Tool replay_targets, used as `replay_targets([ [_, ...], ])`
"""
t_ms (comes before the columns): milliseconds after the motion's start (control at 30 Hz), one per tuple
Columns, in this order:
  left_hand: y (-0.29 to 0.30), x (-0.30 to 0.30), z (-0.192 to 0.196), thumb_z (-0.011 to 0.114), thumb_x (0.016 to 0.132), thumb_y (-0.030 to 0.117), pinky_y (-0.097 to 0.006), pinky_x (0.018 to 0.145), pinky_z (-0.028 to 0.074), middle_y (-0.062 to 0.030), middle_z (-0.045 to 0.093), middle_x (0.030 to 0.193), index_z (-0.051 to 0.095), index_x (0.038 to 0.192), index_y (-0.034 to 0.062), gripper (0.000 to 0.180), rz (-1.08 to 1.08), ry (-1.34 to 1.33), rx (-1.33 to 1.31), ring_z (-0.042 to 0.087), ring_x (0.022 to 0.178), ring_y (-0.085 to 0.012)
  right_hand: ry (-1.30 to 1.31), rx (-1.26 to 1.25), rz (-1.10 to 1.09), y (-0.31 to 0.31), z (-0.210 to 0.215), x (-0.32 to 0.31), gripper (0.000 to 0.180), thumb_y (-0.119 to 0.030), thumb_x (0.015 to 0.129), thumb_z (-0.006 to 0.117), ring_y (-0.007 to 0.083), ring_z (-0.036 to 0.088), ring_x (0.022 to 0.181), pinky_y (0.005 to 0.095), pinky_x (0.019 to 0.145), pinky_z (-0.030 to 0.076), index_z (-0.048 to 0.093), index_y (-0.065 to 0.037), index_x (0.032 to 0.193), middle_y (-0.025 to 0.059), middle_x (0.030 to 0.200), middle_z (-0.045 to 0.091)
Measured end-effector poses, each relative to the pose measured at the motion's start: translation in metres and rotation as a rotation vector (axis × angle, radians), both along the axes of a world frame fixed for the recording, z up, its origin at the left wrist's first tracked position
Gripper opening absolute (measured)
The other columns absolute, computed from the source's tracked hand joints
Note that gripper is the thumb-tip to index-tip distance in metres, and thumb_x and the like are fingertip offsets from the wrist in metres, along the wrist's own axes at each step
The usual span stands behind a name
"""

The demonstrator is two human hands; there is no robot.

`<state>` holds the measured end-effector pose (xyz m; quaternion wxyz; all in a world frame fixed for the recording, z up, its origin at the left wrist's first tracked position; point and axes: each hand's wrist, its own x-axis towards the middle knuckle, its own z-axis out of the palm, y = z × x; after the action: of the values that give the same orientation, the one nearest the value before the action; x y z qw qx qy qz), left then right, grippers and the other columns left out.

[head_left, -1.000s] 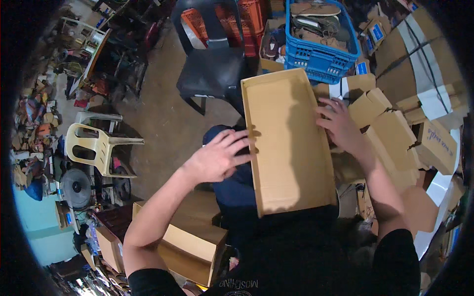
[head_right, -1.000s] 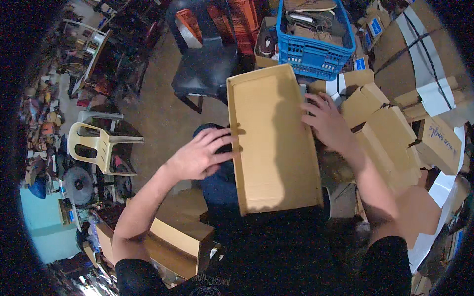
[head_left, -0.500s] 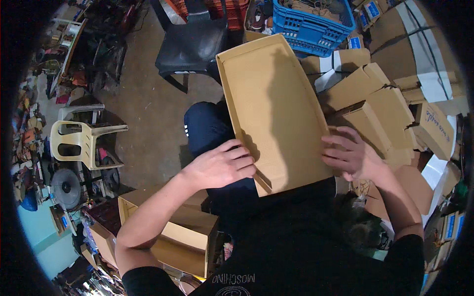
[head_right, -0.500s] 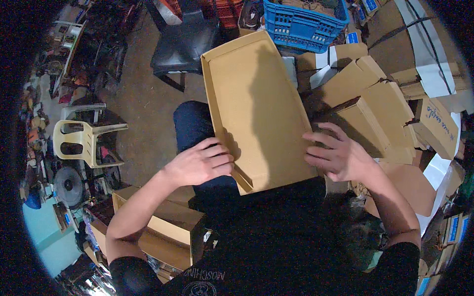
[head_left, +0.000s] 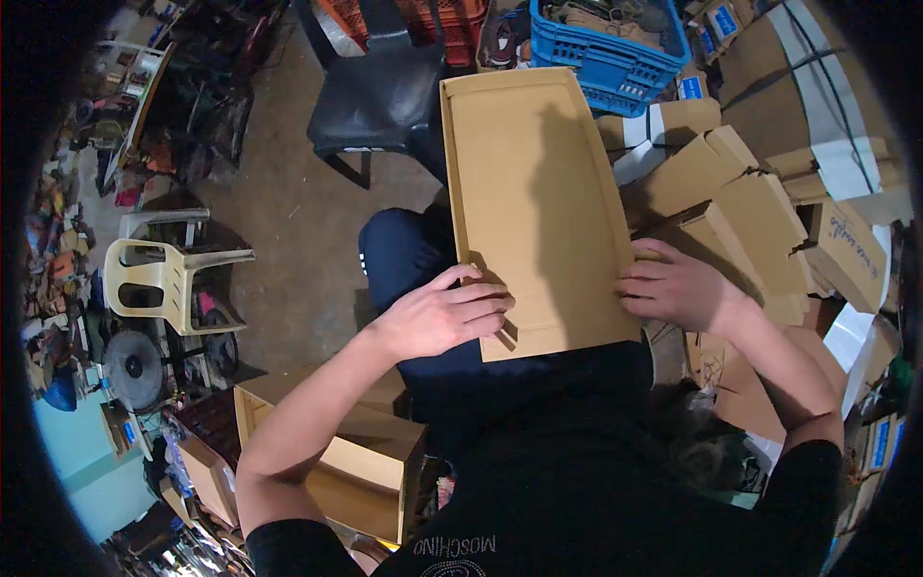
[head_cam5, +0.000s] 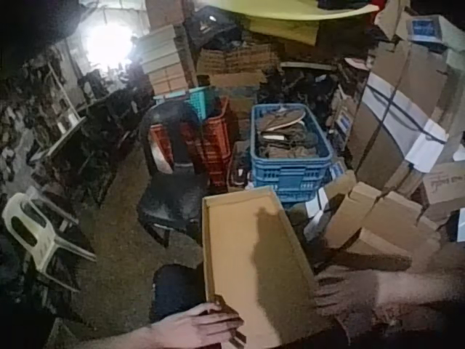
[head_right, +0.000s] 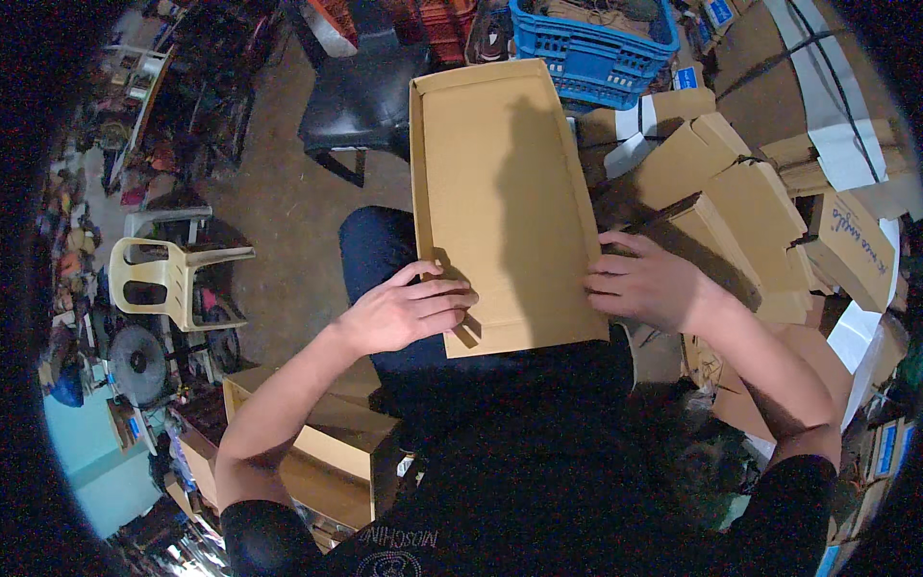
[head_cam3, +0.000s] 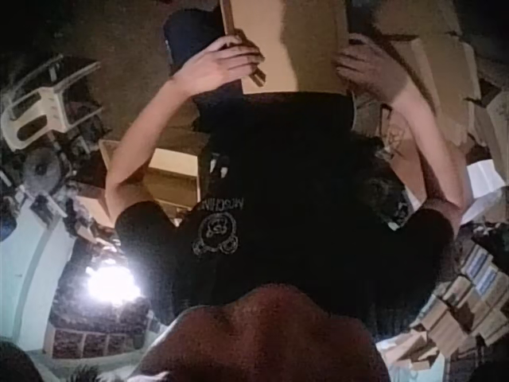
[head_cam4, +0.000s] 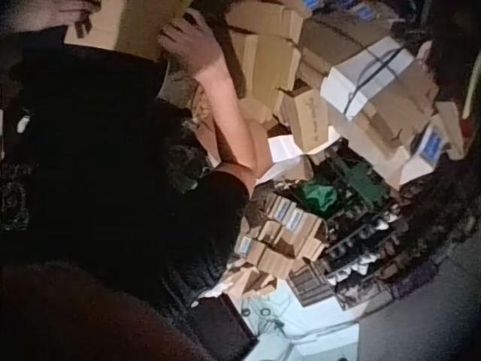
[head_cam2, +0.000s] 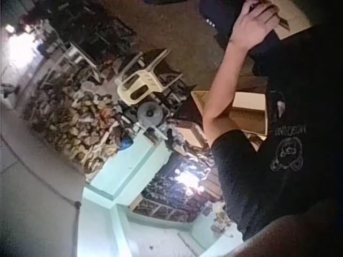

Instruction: Folding and assembling cardboard boxes.

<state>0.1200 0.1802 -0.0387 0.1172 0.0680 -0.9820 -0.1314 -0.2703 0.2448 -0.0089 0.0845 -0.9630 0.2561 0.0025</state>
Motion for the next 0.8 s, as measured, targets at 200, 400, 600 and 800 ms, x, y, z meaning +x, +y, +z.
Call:
replay_targets([
  [200,-0.006,-0.004,0.003,0.062,0.095,0.02,-0.043,0.121,0.041,0.0001,0.072,0.127,0.065,0.105,0.0128,0.012,0.024,-0.089,-0.014,0.066,0.123,-0.0152,-0.03,0.005,0.085,-0.012,0.001,0.005,0.015,-0.017,0.085,0.064,0.0189,0.059,0.119,0.0498,0.119,0.04,0.064,-0.016,0.1,-0.0027,0.105,0.063],
  [400,-0.01,-0.004,0.0,0.06,0.095,0.017,-0.043,0.119,0.042,0.0011,0.073,0.126,0.065,0.105,0.0134,0.011,0.04,-0.104,-0.02,0.067,0.12,-0.0148,-0.045,-0.045,0.102,-0.016,-0.01,-0.003,0.017,-0.017,0.085,0.065,0.0203,0.058,0.121,0.0512,0.118,0.042,0.065,-0.017,0.101,-0.0026,0.106,0.064],
  [600,-0.009,-0.004,-0.005,0.061,0.094,0.018,-0.04,0.114,0.047,0.0001,0.071,0.129,0.065,0.105,0.0127,0.014,0.011,-0.127,-0.048,0.066,0.122,-0.0174,-0.028,-0.076,0.203,-0.016,-0.005,-0.001,0.016,-0.018,0.085,0.066,0.0215,0.06,0.116,0.0484,0.119,0.042,0.066,-0.016,0.101,-0.0021,0.102,0.061],
  [800,-0.009,-0.007,0.002,0.061,0.092,0.018,-0.039,0.11,0.049,-0.0016,0.07,0.13,0.065,0.106,0.0121,0.016,-0.007,-0.12,-0.034,0.065,0.124,-0.0191,0.051,0.158,0.213,-0.024,0.006,0.022,0.013,-0.017,0.09,0.064,0.0221,0.062,0.108,0.0419,0.109,0.049,0.066,-0.016,0.103,0.0007,0.101,0.063],
])
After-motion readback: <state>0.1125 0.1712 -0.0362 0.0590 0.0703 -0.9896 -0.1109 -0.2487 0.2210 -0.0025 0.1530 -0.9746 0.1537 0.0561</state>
